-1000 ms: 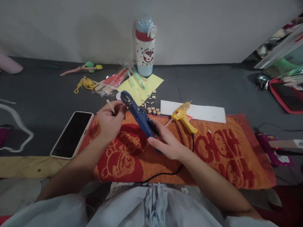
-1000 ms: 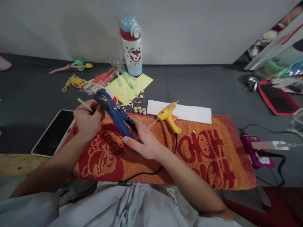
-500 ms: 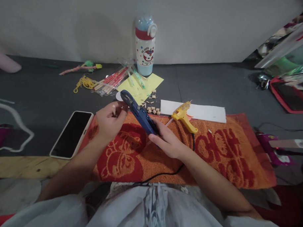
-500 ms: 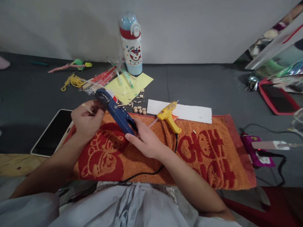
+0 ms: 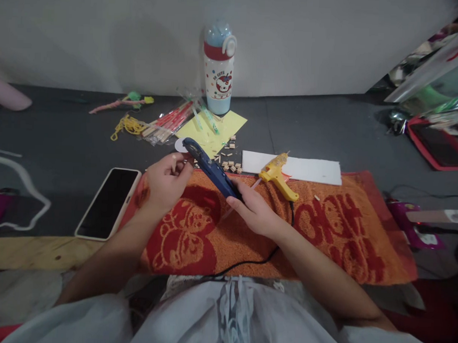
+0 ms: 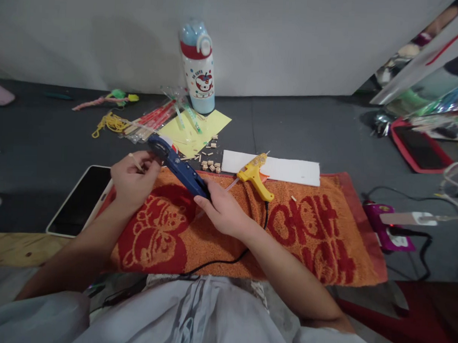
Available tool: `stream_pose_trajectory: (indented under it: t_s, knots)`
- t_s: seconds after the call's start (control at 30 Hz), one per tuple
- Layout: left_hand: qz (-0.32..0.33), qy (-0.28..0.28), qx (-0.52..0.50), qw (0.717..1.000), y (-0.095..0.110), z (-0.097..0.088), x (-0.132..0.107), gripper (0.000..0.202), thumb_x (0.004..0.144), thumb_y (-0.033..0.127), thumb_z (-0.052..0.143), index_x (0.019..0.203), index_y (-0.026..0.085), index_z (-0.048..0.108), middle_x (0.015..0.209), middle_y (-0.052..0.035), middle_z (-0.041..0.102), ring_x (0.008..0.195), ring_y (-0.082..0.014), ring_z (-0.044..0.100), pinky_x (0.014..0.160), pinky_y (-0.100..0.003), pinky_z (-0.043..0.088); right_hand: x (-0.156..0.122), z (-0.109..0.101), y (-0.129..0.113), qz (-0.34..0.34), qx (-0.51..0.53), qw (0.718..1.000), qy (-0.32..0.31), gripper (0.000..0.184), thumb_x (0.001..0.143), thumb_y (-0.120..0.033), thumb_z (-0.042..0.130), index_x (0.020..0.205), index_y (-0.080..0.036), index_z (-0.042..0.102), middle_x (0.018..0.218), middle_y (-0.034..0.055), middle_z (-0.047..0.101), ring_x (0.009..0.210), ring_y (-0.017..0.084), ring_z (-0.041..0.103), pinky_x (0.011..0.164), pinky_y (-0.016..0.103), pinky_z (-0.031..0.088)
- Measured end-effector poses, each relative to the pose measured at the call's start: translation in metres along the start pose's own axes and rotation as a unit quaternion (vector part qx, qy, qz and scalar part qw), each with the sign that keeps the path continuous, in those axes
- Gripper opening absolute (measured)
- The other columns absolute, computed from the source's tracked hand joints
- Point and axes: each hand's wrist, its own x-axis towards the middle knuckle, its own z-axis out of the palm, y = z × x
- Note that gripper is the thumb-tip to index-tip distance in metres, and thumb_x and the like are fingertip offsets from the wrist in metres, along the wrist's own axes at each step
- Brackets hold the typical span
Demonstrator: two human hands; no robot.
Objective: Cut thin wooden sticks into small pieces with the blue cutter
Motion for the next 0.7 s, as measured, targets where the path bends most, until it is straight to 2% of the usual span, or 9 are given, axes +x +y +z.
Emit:
stream_pose_trajectory:
  t_s: [0.2, 0.27, 0.33, 0.4, 0.47, 0.53, 0.63, 0.7]
  knots:
    - [-0.067, -0.038, -0.068, 0.995, 0.001, 0.002, 0.005, 0.013, 0.069, 0.026, 0.064, 0.076, 0.015, 0.067, 0.053, 0.0039, 0.051, 0.049, -0.0071, 0.042, 0.047, -0.019, 0.032, 0.002, -0.001, -0.001, 0.010, 0.028, 0.999, 0.014, 0.037, 0.093, -0.038, 0.041, 0.126, -0.019, 0.044, 0.116, 0.0125, 0.058, 0.109, 0.028, 0.051, 0.098, 0.046, 0.037]
    - [-0.080, -0.039, -0.092, 0.992, -0.002, 0.003, 0.006, 0.013, 0.069, 0.027, 0.065, 0.075, 0.016, 0.066, 0.051, 0.0045, 0.050, 0.045, -0.0060, 0.039, 0.044, -0.019, 0.029, 0.004, -0.001, 0.000, 0.025, 0.054, 0.998, 0.028, 0.035, 0.092, -0.038, 0.043, 0.121, -0.019, 0.047, 0.110, 0.0107, 0.059, 0.103, 0.025, 0.052, 0.094, 0.044, 0.039]
    - [-0.083, -0.038, -0.112, 0.990, -0.004, 0.004, 0.006, 0.013, 0.071, 0.029, 0.066, 0.076, 0.016, 0.066, 0.049, 0.0053, 0.048, 0.042, -0.0050, 0.036, 0.042, -0.019, 0.027, 0.005, 0.000, 0.002, 0.055, 0.109, 0.991, 0.046, 0.036, 0.089, -0.041, 0.047, 0.117, -0.018, 0.049, 0.096, 0.0069, 0.059, 0.087, 0.021, 0.054, 0.081, 0.037, 0.044]
    - [-0.080, -0.043, -0.124, 0.988, -0.004, 0.004, 0.006, 0.014, 0.073, 0.031, 0.066, 0.077, 0.017, 0.067, 0.048, 0.0055, 0.047, 0.041, -0.0046, 0.035, 0.042, -0.019, 0.026, 0.007, -0.001, 0.002, 0.092, 0.197, 0.975, 0.054, 0.038, 0.085, -0.046, 0.052, 0.110, -0.018, 0.050, 0.081, 0.0019, 0.055, 0.068, 0.015, 0.050, 0.063, 0.029, 0.043]
    - [-0.081, -0.049, -0.123, 0.988, -0.001, 0.004, 0.006, 0.016, 0.074, 0.032, 0.065, 0.077, 0.016, 0.067, 0.048, 0.0057, 0.046, 0.041, -0.0045, 0.034, 0.042, -0.019, 0.025, 0.008, -0.004, 0.001, 0.120, 0.298, 0.946, 0.042, 0.038, 0.080, -0.052, 0.056, 0.098, -0.019, 0.052, 0.074, -0.0008, 0.051, 0.059, 0.012, 0.045, 0.052, 0.024, 0.037]
    - [-0.087, -0.051, -0.104, 0.989, 0.002, 0.003, 0.006, 0.018, 0.074, 0.033, 0.064, 0.076, 0.016, 0.067, 0.048, 0.0055, 0.046, 0.042, -0.0046, 0.034, 0.043, -0.019, 0.026, 0.009, -0.008, -0.002, 0.139, 0.393, 0.909, 0.018, 0.040, 0.076, -0.056, 0.058, 0.086, -0.019, 0.052, 0.072, 0.0001, 0.051, 0.057, 0.012, 0.044, 0.050, 0.024, 0.036]
    - [-0.078, -0.045, -0.034, 0.995, -0.001, 0.002, 0.009, 0.020, 0.073, 0.034, 0.065, 0.075, 0.015, 0.067, 0.049, 0.0050, 0.046, 0.044, -0.0054, 0.035, 0.046, -0.020, 0.027, 0.010, -0.016, -0.006, 0.180, 0.537, 0.823, -0.048, 0.044, 0.076, -0.060, 0.051, 0.087, -0.018, 0.052, 0.073, 0.0026, 0.053, 0.059, 0.013, 0.047, 0.055, 0.026, 0.040]
    - [-0.051, -0.054, 0.033, 0.997, -0.008, 0.002, 0.011, 0.023, 0.074, 0.036, 0.063, 0.079, 0.015, 0.068, 0.051, 0.0044, 0.047, 0.046, -0.0063, 0.036, 0.048, -0.020, 0.028, 0.011, -0.020, -0.007, 0.189, 0.593, 0.778, -0.080, 0.048, 0.078, -0.063, 0.045, 0.087, -0.016, 0.053, 0.074, 0.0037, 0.052, 0.059, 0.013, 0.047, 0.057, 0.027, 0.042]
